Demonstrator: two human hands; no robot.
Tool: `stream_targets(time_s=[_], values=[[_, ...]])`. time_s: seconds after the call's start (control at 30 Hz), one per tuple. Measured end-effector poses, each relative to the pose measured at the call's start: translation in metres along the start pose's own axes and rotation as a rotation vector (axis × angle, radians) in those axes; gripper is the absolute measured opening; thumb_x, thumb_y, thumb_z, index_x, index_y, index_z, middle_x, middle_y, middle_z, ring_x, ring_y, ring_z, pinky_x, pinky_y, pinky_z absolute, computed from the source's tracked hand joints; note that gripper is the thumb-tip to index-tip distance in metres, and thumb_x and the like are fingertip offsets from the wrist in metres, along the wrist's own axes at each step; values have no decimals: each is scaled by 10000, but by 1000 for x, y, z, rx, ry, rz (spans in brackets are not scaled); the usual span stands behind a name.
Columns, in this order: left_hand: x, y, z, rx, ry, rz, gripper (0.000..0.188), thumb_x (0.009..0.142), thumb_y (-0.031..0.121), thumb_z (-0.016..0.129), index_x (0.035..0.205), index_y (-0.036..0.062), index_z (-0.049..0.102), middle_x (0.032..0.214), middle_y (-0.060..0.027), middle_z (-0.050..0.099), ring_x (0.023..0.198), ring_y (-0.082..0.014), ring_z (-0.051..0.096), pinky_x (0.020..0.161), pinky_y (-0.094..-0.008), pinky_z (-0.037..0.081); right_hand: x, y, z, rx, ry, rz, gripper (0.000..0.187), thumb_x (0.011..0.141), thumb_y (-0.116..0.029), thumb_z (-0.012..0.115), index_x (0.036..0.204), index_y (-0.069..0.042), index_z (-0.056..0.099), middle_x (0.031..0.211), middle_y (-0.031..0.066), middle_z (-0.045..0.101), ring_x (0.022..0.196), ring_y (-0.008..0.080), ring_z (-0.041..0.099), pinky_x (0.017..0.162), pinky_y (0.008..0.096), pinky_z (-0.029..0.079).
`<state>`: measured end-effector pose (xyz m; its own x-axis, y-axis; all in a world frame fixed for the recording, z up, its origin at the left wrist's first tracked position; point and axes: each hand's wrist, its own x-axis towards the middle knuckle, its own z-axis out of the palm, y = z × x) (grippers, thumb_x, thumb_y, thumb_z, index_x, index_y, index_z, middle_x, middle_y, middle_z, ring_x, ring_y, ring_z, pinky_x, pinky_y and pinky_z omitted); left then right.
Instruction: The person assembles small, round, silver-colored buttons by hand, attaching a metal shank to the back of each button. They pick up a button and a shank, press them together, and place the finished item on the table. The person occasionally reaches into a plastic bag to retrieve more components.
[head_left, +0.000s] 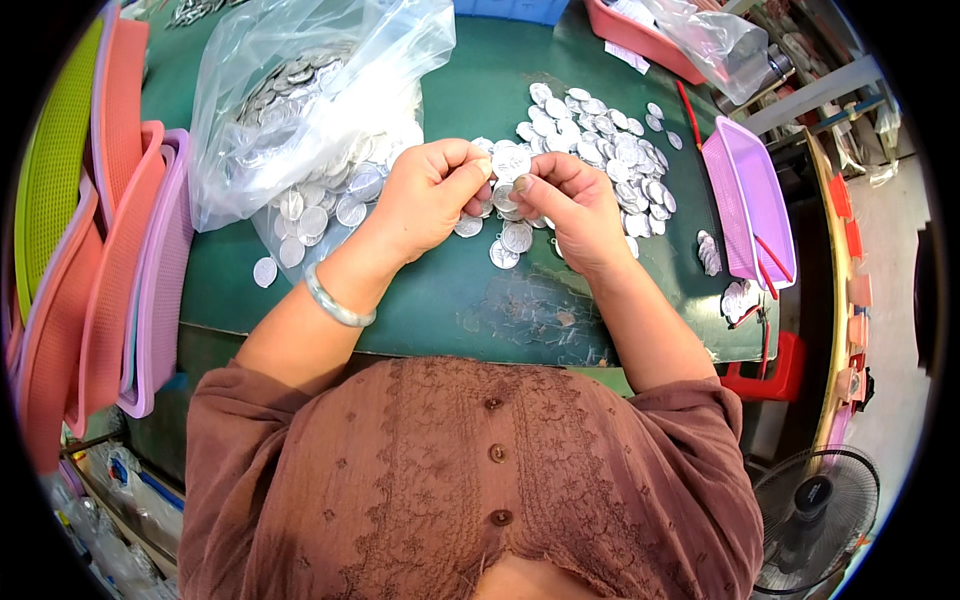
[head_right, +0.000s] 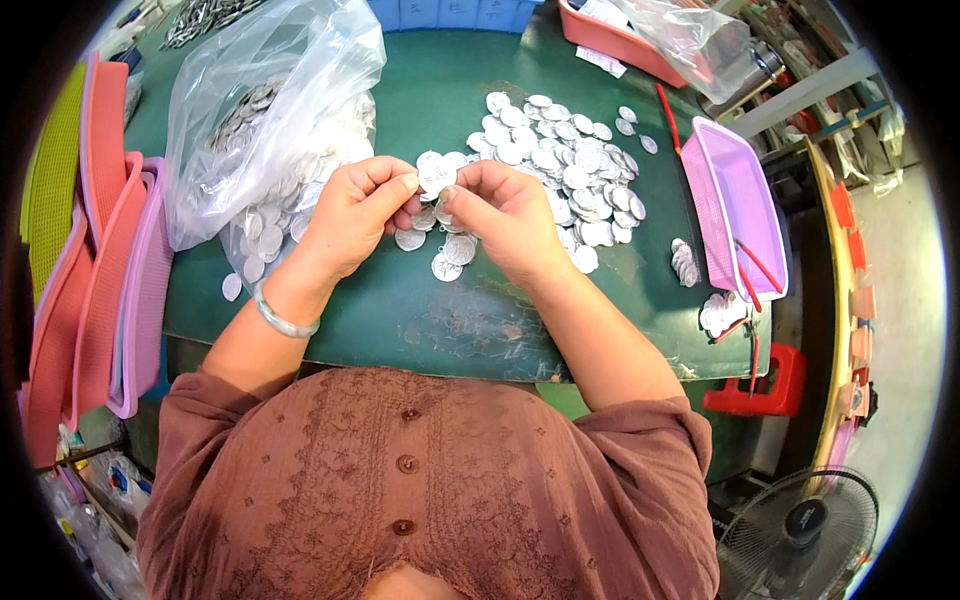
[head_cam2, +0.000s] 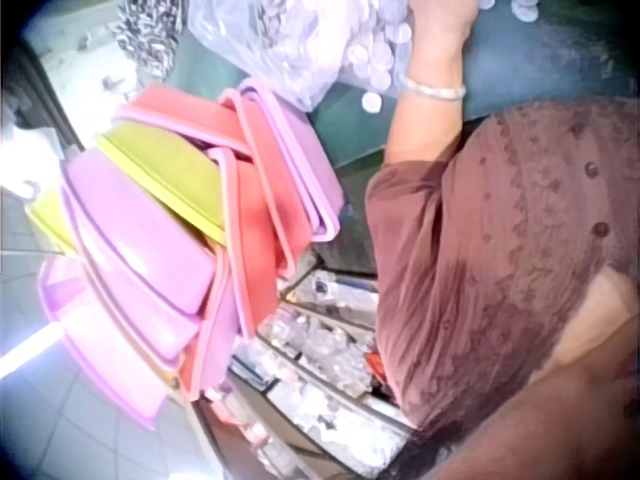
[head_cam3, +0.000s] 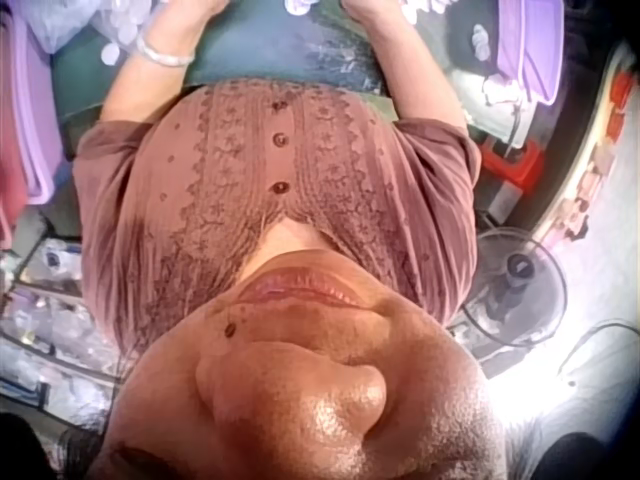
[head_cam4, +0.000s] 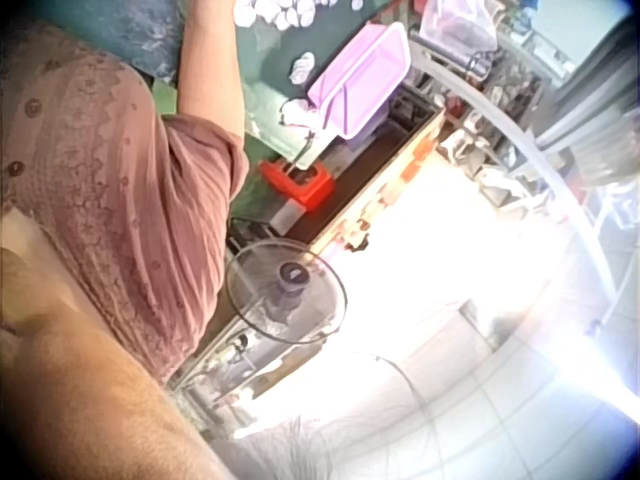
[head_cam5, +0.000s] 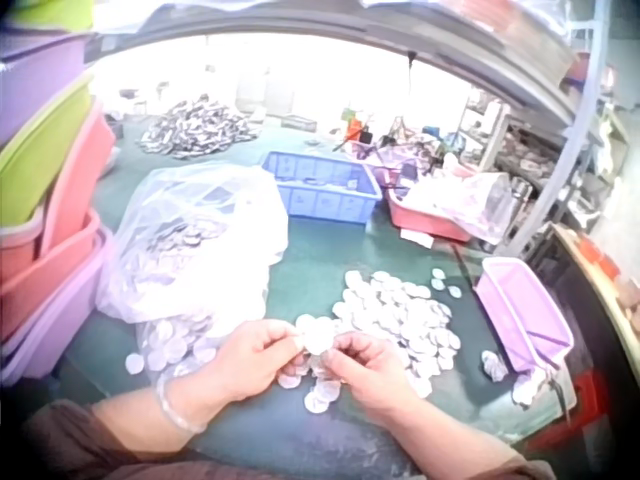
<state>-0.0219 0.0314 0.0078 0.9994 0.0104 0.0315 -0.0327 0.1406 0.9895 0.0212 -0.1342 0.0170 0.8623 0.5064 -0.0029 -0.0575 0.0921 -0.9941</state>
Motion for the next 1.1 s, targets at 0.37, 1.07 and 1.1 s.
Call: stream_targets(time_s=[0.37, 1.07, 1.1], values=[[-2, -1, 2, -1, 18, 29, 147, 842, 155, 508, 802, 41, 592, 652, 10, 554, 548, -42, 485, 488, -154, 368, 1, -1, -2, -18, -24, -8, 139, 775, -100, 590, 862, 5, 562, 727, 53, 601, 652, 91, 539, 594, 212, 414], [-1, -2, 4, -198, 14, -81, 157, 852, 136, 503, 900, 8, 581, 733, -36, 592, 623, -93, 556, 544, -200, 446, 4, 7, -5, -205, 38, -121, 77, 768, -37, 579, 836, -2, 573, 731, 52, 597, 638, 109, 544, 577, 230, 416], [0, 0, 4, -278, -7, -139, 166, 853, 131, 501, 937, 6, 572, 758, -47, 595, 641, -106, 567, 562, -211, 461, 7, 8, -7, -408, 47, -313, 78, 750, -32, 585, 826, -14, 579, 725, 56, 591, 640, 137, 551, 573, 246, 426]])
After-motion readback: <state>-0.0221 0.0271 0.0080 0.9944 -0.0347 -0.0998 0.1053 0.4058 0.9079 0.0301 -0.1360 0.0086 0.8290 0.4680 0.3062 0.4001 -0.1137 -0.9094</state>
